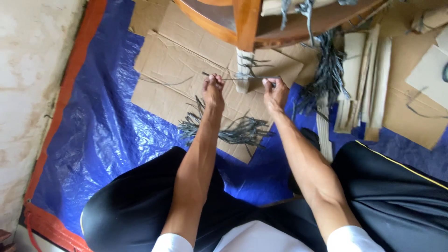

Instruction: The recorder wraps the legs of a wooden table base with protective material and ties them with plastic strips.

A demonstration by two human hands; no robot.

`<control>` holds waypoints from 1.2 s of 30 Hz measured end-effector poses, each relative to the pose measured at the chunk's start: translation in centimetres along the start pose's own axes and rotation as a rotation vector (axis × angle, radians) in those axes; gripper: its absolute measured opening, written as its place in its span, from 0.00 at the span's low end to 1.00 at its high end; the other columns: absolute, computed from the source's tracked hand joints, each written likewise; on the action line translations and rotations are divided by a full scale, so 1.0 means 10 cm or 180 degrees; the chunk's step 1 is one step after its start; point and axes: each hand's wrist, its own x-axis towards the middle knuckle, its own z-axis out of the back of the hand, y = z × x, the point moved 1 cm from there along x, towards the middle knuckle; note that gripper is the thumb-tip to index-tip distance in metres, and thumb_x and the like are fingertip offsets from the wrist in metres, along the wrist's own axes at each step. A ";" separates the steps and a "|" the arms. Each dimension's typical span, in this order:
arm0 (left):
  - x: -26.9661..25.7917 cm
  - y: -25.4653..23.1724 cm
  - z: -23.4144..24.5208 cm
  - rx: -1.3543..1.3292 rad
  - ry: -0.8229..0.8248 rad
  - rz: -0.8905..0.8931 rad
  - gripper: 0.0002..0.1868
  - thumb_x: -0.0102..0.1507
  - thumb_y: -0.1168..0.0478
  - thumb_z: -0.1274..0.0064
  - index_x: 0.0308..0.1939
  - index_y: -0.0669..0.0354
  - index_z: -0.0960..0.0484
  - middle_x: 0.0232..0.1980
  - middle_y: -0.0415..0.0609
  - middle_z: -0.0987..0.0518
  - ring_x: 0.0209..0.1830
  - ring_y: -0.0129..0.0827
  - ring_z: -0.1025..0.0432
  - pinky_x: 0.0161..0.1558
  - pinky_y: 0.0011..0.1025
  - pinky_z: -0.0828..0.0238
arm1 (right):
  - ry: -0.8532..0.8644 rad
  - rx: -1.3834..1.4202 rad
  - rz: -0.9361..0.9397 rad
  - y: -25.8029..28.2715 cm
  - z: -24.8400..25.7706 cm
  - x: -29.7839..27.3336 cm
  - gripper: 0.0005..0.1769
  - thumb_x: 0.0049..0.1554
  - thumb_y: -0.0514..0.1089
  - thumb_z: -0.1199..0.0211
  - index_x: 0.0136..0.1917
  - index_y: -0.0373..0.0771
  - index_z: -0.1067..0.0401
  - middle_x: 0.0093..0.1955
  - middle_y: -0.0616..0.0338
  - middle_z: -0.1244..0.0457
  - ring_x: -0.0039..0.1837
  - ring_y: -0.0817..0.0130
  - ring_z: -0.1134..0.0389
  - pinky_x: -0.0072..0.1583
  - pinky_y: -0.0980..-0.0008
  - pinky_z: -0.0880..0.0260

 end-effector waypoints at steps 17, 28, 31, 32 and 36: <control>-0.10 0.08 0.03 0.1798 -0.0760 -0.1032 0.12 0.66 0.67 0.43 0.48 0.64 0.30 0.44 0.57 0.27 0.41 0.42 0.29 0.44 0.37 0.25 | 0.0783 0.0168 -0.0513 0.13 -0.43 -0.07 0.18 0.62 0.53 0.38 0.47 0.34 0.25 0.40 0.47 0.31 0.43 0.52 0.29 0.46 0.58 0.31; -0.74 -0.15 -0.75 0.4514 0.1176 -0.2116 0.15 0.61 0.73 0.45 0.53 0.65 0.21 0.45 0.61 0.19 0.39 0.49 0.22 0.41 0.42 0.25 | 0.1114 0.0522 -0.1213 0.11 -0.36 -0.02 0.19 0.59 0.54 0.35 0.49 0.35 0.20 0.37 0.55 0.30 0.39 0.70 0.32 0.45 0.65 0.32; -0.82 -0.20 -0.85 0.4696 0.0844 -0.1838 0.09 0.61 0.67 0.42 0.45 0.65 0.18 0.45 0.59 0.17 0.39 0.48 0.19 0.41 0.39 0.24 | 0.1102 0.0621 -0.1243 0.10 -0.36 -0.01 0.18 0.58 0.54 0.35 0.49 0.36 0.20 0.38 0.56 0.29 0.40 0.70 0.31 0.45 0.67 0.32; -0.92 -0.29 -0.95 0.4967 0.0639 -0.1507 0.08 0.63 0.63 0.42 0.44 0.60 0.15 0.45 0.55 0.16 0.39 0.47 0.19 0.39 0.40 0.25 | 0.1066 0.0734 -0.1125 0.11 -0.35 -0.02 0.18 0.58 0.53 0.35 0.49 0.36 0.20 0.39 0.56 0.29 0.41 0.70 0.31 0.46 0.68 0.31; -0.96 -0.29 -0.95 0.5188 0.0533 -0.1375 0.09 0.62 0.56 0.40 0.42 0.54 0.11 0.42 0.52 0.14 0.38 0.46 0.19 0.39 0.40 0.26 | 0.0946 0.1039 -0.1073 0.11 -0.37 -0.05 0.16 0.58 0.51 0.36 0.49 0.35 0.20 0.42 0.56 0.28 0.44 0.70 0.29 0.48 0.69 0.30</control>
